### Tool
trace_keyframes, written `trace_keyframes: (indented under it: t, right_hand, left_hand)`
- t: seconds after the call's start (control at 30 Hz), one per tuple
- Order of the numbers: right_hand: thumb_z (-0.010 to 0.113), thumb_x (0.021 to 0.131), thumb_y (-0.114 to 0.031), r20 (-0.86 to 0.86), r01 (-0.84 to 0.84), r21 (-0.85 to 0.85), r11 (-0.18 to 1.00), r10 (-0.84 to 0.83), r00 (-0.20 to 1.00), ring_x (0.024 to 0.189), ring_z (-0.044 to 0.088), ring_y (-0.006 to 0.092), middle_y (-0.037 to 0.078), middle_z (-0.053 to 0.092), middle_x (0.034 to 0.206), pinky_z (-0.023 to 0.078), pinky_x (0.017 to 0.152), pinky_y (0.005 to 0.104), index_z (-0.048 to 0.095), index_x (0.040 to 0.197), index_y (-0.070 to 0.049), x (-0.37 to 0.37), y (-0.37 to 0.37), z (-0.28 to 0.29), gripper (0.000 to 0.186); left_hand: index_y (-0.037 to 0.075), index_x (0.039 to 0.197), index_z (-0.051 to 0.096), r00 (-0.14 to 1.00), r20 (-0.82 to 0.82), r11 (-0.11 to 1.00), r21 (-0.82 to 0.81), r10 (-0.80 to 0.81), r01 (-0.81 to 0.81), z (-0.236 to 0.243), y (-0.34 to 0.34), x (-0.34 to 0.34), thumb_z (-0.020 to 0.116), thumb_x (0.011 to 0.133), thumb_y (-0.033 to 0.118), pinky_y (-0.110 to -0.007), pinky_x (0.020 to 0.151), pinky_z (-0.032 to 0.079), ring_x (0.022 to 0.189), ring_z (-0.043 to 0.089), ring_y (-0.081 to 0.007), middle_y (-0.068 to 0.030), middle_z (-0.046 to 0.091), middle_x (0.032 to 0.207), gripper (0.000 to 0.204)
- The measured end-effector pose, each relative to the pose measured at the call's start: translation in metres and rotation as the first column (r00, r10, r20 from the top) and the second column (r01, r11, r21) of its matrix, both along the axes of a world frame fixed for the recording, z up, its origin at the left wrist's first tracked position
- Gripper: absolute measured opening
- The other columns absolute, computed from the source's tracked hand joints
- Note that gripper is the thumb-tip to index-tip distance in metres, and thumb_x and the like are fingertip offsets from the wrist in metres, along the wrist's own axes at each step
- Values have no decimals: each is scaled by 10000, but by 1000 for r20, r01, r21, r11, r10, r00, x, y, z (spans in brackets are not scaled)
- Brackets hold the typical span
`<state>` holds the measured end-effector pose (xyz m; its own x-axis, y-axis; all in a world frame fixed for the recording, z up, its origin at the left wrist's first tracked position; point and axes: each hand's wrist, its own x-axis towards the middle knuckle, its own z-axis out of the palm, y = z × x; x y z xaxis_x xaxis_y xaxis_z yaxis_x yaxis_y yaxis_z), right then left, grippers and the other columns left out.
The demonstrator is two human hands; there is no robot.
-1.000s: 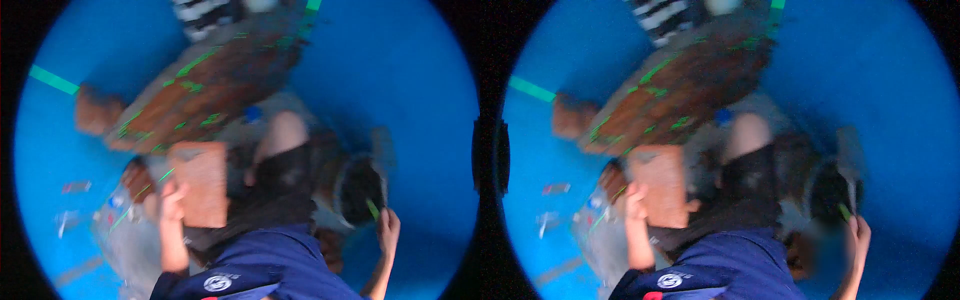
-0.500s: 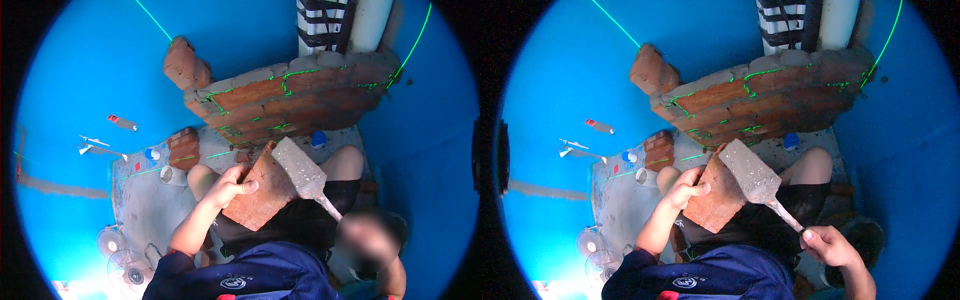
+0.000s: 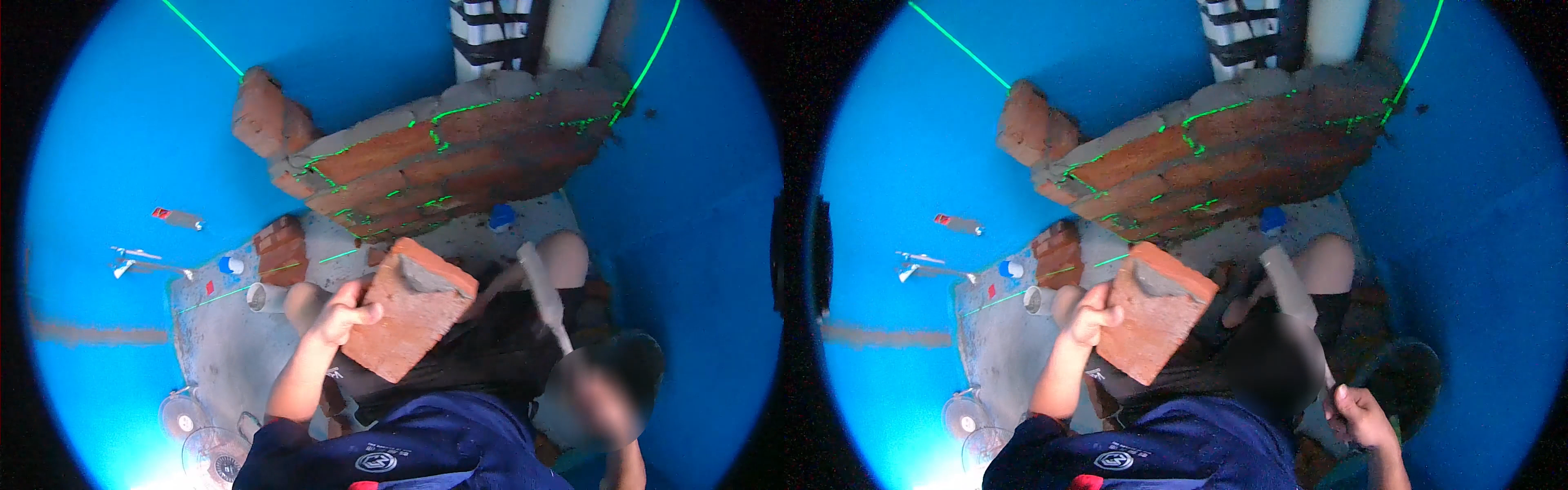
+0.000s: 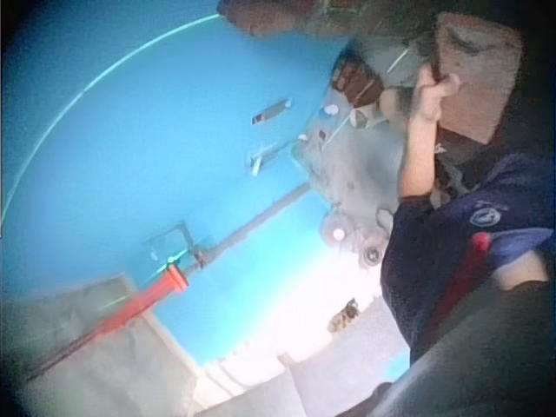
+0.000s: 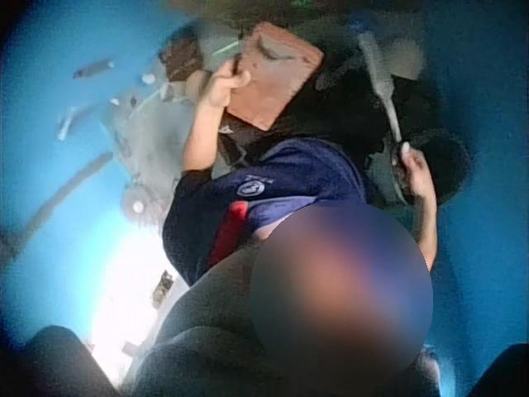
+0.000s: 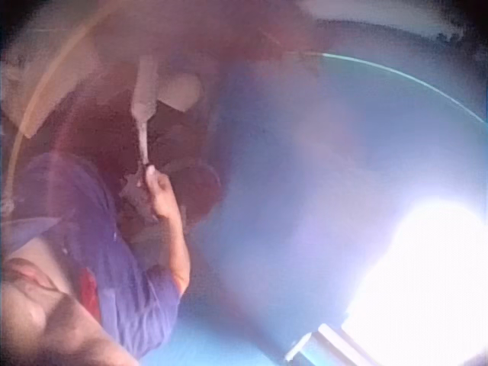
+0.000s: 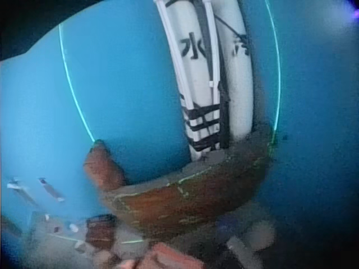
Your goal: The person builds a brick wall by applying mortar to bricks using a trowel and placing them on top of one another.
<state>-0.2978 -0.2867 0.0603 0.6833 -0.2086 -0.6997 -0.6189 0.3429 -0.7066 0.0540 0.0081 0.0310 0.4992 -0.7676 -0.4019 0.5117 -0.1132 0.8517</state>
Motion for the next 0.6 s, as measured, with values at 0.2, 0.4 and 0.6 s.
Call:
trace_keyframes:
  t: [0.2, 0.4, 0.6]
  right_hand:
    - [508, 884, -668, 104, 466, -227, 855, -454, 885, 564, 549, 159, 42, 574, 663, 444, 518, 299, 627, 890, 16, -77, -5, 26, 694]
    - [422, 1003, -489, -304, 689, -307, 657, -753, 583, 459, 332, 86, -27, 405, 592, 244, 408, 264, 564, 822, -59, -210, -16, 31, 488]
    - [380, 1023, -345, -552, 926, 372, 72, -784, 283, 449, 365, 97, -22, 444, 583, 281, 407, 249, 531, 870, -82, -239, -22, -90, 339]
  left_hand:
    - [12, 1307, 471, 933, 11, 933, -16, 359, -358, -33, 59, 9, 666, 735, 117, -434, 988, 477, 1115, 584, -276, -109, 600, 1204, 613]
    - [62, 1454, 336, 967, -217, 963, -202, 132, -177, -57, 79, 20, 560, 957, 371, -503, 1105, 346, 1326, 427, -328, -116, 438, 1454, 627]
    - [93, 1472, 310, 961, -249, 967, -188, 123, -173, -46, 63, 20, 559, 951, 426, -513, 1104, 336, 1324, 420, -335, -111, 412, 1471, 666]
